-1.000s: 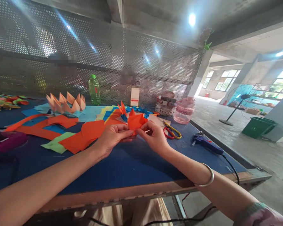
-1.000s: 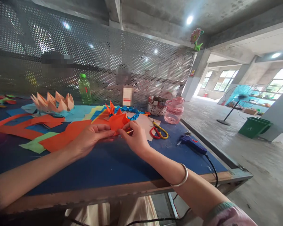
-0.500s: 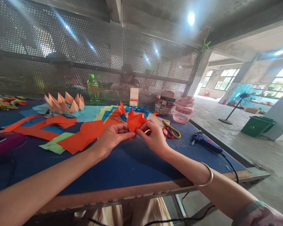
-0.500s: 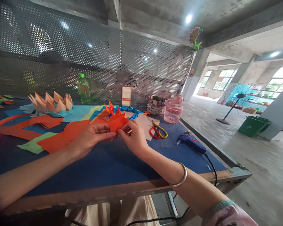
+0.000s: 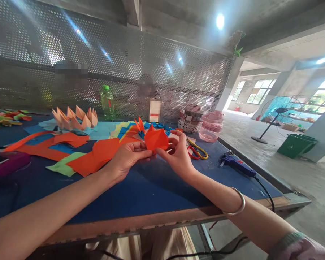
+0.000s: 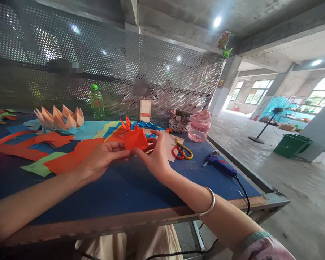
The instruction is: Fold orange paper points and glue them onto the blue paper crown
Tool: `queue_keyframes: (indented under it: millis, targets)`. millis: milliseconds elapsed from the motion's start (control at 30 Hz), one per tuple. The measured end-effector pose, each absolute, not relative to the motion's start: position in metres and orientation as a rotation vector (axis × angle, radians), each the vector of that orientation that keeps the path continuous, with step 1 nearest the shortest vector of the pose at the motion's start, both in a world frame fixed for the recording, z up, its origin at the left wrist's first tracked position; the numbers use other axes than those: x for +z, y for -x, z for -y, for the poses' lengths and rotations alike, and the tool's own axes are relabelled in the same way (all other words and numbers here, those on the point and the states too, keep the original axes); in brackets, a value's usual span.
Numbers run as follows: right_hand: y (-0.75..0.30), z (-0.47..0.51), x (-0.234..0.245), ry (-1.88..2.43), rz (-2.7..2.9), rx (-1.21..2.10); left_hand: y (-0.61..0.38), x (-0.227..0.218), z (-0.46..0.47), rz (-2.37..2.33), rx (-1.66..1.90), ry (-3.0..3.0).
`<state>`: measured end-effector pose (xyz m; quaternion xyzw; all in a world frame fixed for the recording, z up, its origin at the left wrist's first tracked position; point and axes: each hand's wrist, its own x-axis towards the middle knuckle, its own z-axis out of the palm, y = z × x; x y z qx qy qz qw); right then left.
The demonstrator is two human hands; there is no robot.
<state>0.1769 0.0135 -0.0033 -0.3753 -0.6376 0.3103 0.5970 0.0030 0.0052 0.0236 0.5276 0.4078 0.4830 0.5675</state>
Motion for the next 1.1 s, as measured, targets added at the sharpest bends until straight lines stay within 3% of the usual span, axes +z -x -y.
queue_keyframes:
  millis: [200, 1100]
  targets:
    - [-0.1774, -0.0152, -0.0017, 0.803, 1.45, 1.055, -0.0022, 0.0229, -0.0042, -0.954, 1.128, -1.234]
    - [-0.1804, -0.0186, -0.0013, 0.787, 1.487, 1.06, -0.0046, 0.0272, -0.0037, -1.002, 1.114, -1.189]
